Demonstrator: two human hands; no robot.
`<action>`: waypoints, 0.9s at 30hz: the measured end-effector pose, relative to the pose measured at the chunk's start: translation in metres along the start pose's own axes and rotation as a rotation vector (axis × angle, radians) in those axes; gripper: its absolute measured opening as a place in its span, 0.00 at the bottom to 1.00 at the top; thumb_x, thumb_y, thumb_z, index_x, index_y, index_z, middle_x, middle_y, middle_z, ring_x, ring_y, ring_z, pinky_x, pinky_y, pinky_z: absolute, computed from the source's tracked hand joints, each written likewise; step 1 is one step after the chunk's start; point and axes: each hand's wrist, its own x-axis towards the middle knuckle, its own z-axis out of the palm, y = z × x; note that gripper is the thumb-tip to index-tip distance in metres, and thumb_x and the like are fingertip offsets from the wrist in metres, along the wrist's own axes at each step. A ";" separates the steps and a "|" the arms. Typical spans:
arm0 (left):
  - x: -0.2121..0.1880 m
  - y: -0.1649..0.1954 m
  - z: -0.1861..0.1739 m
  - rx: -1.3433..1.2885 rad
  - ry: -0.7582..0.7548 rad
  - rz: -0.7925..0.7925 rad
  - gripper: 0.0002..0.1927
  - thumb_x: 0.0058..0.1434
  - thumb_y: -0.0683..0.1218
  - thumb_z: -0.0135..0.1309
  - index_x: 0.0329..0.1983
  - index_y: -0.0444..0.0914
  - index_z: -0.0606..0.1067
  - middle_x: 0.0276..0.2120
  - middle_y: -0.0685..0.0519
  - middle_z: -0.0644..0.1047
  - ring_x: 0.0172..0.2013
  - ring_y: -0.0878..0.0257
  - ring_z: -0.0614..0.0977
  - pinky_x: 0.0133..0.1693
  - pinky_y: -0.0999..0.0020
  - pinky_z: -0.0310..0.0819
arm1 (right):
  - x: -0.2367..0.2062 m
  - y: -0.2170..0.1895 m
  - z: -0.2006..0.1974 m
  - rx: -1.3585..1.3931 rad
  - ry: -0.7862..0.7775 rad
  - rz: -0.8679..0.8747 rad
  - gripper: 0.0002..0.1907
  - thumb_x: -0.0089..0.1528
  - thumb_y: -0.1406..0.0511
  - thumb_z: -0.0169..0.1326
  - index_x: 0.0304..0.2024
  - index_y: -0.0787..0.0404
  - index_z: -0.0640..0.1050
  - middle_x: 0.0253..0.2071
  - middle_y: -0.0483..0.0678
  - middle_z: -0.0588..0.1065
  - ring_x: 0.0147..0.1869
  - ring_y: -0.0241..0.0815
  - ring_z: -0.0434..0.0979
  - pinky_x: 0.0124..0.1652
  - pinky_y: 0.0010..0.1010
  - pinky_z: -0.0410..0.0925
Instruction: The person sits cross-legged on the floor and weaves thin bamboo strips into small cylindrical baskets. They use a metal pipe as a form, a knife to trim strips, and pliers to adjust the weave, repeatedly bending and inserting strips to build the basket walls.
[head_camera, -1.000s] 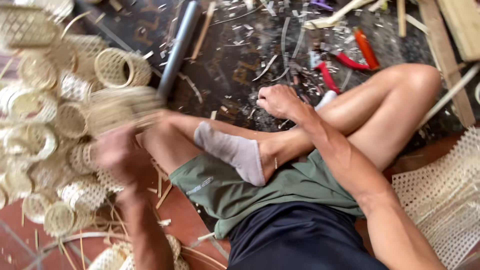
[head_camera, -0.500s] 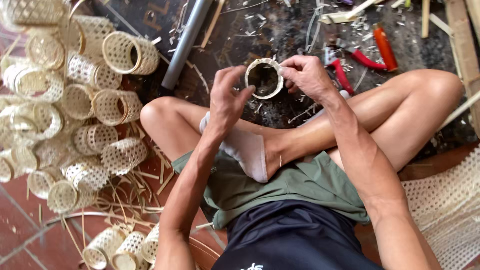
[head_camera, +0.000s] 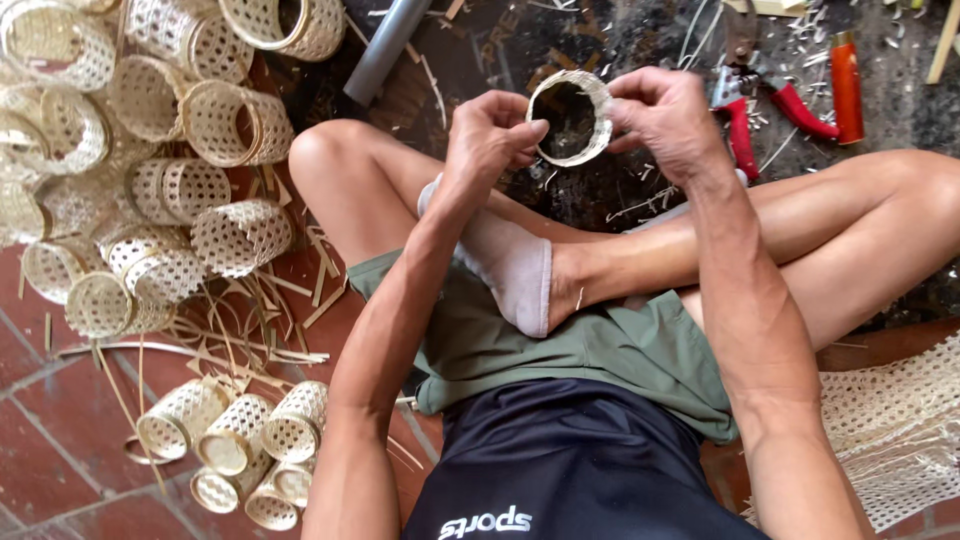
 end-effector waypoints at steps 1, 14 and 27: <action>0.000 0.001 0.000 0.005 0.011 -0.003 0.12 0.58 0.39 0.66 0.43 0.30 0.79 0.25 0.54 0.80 0.21 0.70 0.79 0.23 0.76 0.76 | 0.002 -0.001 0.000 -0.008 -0.004 0.007 0.07 0.65 0.71 0.61 0.46 0.66 0.80 0.38 0.47 0.79 0.36 0.34 0.81 0.35 0.28 0.79; -0.005 0.010 0.000 0.015 0.007 0.065 0.11 0.58 0.38 0.66 0.42 0.29 0.79 0.24 0.52 0.81 0.21 0.69 0.81 0.23 0.73 0.79 | 0.008 0.007 -0.008 0.170 -0.040 0.041 0.05 0.66 0.72 0.61 0.44 0.67 0.78 0.38 0.49 0.79 0.38 0.36 0.82 0.37 0.31 0.81; 0.006 0.013 0.011 0.549 0.201 0.514 0.14 0.56 0.44 0.65 0.45 0.36 0.80 0.31 0.51 0.79 0.28 0.61 0.82 0.29 0.65 0.79 | 0.023 -0.017 0.014 -0.828 0.142 -0.611 0.13 0.64 0.61 0.68 0.45 0.62 0.82 0.37 0.49 0.77 0.35 0.42 0.79 0.34 0.33 0.73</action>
